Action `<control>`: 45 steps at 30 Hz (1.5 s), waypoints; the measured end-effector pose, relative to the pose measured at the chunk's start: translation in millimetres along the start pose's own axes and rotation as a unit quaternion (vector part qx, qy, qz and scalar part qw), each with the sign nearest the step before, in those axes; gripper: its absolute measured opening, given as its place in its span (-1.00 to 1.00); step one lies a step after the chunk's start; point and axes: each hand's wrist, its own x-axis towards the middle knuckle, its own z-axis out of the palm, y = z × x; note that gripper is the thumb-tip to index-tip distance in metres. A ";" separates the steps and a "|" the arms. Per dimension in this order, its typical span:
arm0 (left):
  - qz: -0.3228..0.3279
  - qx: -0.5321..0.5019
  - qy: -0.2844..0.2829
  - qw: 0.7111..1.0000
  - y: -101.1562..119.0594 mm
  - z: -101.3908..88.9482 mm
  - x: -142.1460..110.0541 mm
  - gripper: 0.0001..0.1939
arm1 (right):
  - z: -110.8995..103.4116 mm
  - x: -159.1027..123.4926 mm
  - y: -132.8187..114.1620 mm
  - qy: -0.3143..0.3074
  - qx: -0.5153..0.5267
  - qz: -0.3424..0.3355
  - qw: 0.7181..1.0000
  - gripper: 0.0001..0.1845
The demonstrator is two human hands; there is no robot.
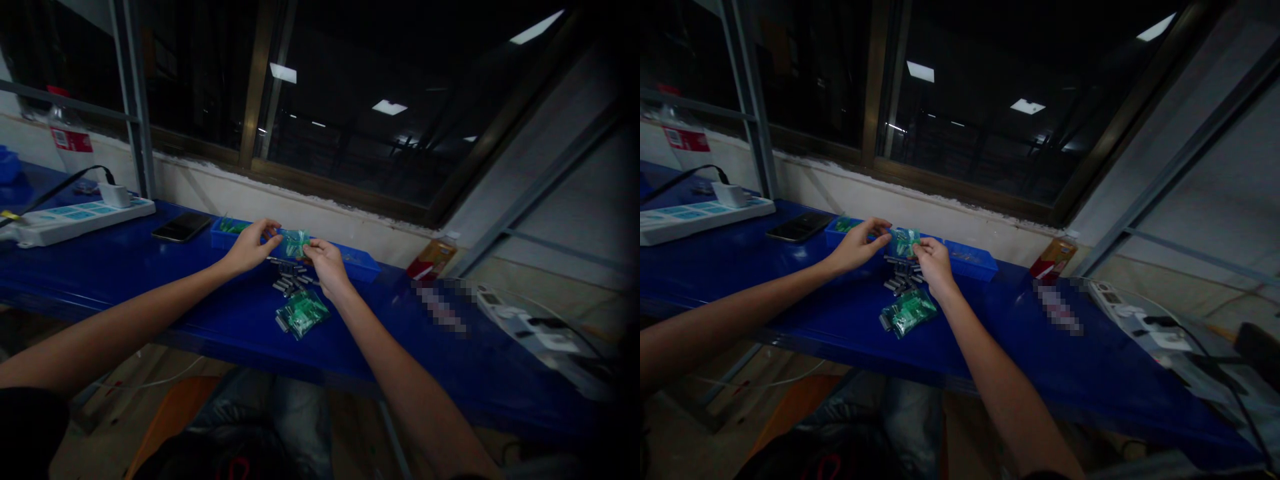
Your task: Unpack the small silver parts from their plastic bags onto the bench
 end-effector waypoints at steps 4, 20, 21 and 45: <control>-0.102 -0.102 -0.065 0.987 -3.6 -1.6 4.3 -0.65 | 1.1 1.4 4.3 -0.010 -0.025 -0.021 0.999 -0.78; 0.039 0.155 -0.197 0.967 9.6 -5.3 -2.3 -0.82 | -0.1 -10.5 -4.3 -0.063 -0.430 -0.285 0.855 -0.84; 0.041 0.162 -0.198 0.966 9.3 -5.0 -2.0 -0.83 | 0.0 -10.2 -3.6 -0.063 -0.428 -0.286 0.855 -0.84; -0.262 -0.315 -0.136 0.902 11.2 -5.5 0.7 -0.86 | -3.5 -9.8 -9.2 -0.006 -0.343 -0.325 0.881 -0.70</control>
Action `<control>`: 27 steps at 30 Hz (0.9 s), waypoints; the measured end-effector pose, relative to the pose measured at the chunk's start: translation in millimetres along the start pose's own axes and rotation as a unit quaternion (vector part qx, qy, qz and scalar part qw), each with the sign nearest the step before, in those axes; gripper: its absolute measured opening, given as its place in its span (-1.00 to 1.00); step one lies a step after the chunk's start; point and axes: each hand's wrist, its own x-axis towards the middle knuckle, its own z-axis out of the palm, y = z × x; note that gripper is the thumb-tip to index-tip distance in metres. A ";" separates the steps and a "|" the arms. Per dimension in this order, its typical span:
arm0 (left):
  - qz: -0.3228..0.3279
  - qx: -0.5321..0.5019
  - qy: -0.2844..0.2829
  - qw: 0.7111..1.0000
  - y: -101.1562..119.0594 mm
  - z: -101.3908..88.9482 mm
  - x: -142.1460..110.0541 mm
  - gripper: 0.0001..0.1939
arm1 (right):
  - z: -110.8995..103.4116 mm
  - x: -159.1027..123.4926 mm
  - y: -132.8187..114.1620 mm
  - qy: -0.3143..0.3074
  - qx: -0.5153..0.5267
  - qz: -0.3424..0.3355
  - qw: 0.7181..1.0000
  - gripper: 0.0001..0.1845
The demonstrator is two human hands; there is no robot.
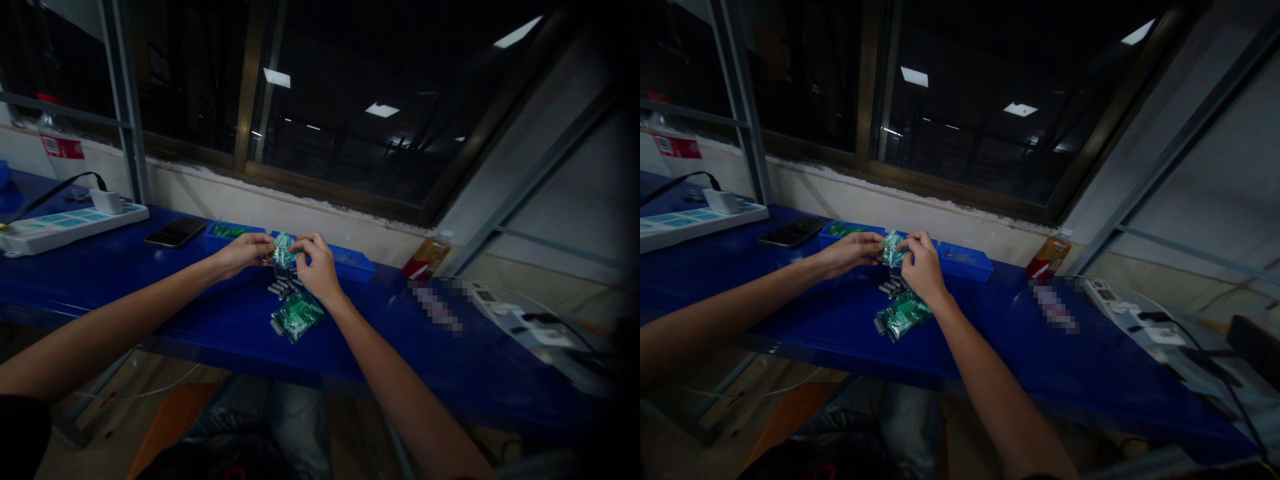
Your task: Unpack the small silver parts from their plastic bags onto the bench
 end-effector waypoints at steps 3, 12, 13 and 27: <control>0.085 0.056 0.045 0.994 1.4 -2.5 1.6 -0.87 | 1.6 0.3 4.1 -0.013 -0.011 0.061 0.998 -0.75; 0.382 0.464 -0.022 0.799 -4.4 5.6 -4.7 -0.88 | 10.8 1.4 11.8 -0.090 0.109 0.195 0.971 -0.58; 0.371 0.464 -0.023 0.804 -5.1 6.8 -4.6 -0.87 | 11.4 1.1 12.1 -0.088 0.099 0.184 0.974 -0.61; 0.052 0.198 0.048 0.978 1.5 -0.8 -0.3 -0.73 | 0.4 -2.1 -0.1 -0.097 -0.026 -0.026 0.995 -0.47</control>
